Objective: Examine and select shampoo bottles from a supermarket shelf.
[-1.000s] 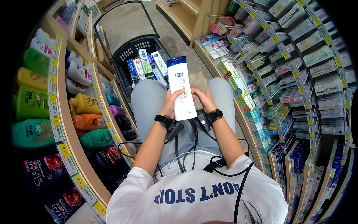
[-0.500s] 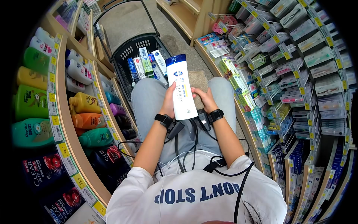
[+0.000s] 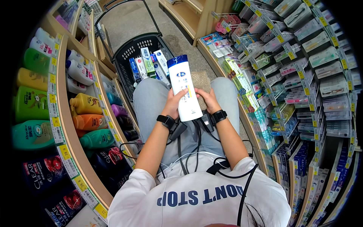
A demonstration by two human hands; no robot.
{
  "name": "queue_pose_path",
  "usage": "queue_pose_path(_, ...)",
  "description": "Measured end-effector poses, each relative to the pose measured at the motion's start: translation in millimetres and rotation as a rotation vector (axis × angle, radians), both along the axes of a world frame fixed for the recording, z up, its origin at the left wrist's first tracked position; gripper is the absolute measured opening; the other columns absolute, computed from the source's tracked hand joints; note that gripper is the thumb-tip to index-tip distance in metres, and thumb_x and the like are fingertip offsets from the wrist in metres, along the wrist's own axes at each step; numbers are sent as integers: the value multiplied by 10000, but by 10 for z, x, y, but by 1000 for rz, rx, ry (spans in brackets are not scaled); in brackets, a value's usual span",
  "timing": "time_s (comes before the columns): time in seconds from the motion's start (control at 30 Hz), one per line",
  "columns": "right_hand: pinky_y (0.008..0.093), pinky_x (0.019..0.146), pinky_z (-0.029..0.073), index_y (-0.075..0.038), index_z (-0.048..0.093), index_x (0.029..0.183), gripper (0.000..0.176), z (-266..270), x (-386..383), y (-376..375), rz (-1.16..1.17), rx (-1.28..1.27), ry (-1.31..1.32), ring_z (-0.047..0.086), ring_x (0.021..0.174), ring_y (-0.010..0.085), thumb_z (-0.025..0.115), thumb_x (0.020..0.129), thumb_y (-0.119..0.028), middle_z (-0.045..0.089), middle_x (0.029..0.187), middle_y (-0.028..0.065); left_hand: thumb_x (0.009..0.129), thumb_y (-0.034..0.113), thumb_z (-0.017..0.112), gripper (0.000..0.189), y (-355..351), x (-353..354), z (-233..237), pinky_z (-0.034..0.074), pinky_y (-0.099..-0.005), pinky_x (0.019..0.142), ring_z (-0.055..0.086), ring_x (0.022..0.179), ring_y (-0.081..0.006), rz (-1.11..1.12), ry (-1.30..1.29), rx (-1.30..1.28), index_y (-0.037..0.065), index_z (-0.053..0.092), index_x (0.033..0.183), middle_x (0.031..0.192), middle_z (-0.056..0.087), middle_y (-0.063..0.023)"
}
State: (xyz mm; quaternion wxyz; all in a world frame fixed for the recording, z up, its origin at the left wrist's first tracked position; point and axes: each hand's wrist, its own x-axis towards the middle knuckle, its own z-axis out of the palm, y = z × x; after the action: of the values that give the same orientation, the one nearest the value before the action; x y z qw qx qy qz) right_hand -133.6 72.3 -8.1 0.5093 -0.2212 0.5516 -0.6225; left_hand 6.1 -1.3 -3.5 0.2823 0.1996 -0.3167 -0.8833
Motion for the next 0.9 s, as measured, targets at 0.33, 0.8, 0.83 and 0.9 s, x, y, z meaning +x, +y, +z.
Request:
queue_pose_path(0.33, 287, 770, 460, 57, 562, 989, 312, 18, 7, 2, -28, 4, 23, 590, 850, 179, 640, 757, -138, 618, 917, 110, 740, -17, 574, 452, 21, 19, 54, 514, -370, 805, 605, 935, -286, -13, -10, -65, -52, 394, 1153, 1056, 574, -208)
queue_pose_path(0.8, 265, 704, 481, 31, 566, 1005, 299, -81, 31, -13, 33, -26, 9, 606, 821, 160, 620, 766, -141, 621, 936, 100, 851, 217, 492, 388, -46, 15, -32, 528, -365, 749, 619, 876, -294, 33, -23, 158, -71, 429, 1103, 990, 591, -225)
queue_pose_path(0.83, 265, 704, 482, 32, 562, 1010, 303, -95, 28, -17, 38, -27, 7, 606, 822, 159, 619, 767, -140, 620, 938, 100, 861, 235, 483, 390, -45, 14, -18, 531, -365, 740, 622, 864, -295, 44, -25, 168, -69, 430, 1100, 985, 592, -227)
queue_pose_path(0.9, 265, 701, 484, 32, 559, 1015, 305, -96, 29, -20, 38, -26, 5, 606, 821, 158, 616, 767, -137, 620, 940, 99, 865, 226, 484, 378, -21, 13, 38, 535, -366, 734, 624, 854, -299, 63, -60, 110, -68, 428, 1097, 976, 593, -232)
